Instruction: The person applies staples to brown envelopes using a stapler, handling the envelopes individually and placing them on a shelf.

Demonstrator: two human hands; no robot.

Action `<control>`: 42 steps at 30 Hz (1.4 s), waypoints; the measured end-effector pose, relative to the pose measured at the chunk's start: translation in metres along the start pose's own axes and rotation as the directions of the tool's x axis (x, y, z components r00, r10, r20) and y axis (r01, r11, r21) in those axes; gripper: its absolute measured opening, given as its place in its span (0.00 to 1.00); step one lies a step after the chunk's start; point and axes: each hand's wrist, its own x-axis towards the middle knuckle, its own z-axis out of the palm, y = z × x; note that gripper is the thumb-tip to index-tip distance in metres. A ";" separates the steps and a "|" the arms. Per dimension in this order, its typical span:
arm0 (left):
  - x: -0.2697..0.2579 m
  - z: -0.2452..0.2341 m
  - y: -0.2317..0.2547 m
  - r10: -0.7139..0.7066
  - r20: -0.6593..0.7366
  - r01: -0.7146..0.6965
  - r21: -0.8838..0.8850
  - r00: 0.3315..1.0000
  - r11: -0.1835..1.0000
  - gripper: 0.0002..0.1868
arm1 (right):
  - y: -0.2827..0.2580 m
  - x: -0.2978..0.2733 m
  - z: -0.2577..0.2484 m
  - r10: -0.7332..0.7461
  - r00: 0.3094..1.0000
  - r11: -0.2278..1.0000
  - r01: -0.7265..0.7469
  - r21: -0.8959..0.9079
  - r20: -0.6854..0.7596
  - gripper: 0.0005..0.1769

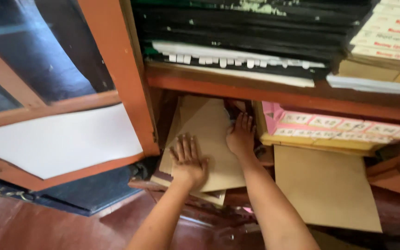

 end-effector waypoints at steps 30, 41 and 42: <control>-0.050 0.017 -0.003 0.440 0.023 -0.439 0.133 0.898 0.889 0.34 | 0.027 -0.220 -0.064 0.601 0.703 0.504 0.035 0.863 -0.379 0.13; -0.123 -0.100 -0.015 0.293 -0.444 -0.516 -0.818 0.847 0.254 0.22 | 0.032 -0.199 -0.081 0.731 0.636 0.232 0.112 0.966 -0.250 0.15; -0.114 -0.094 -0.018 0.285 -0.404 -0.379 -0.914 0.869 -0.143 0.22 | 0.030 -0.199 -0.087 0.725 0.645 0.213 0.123 0.969 -0.241 0.15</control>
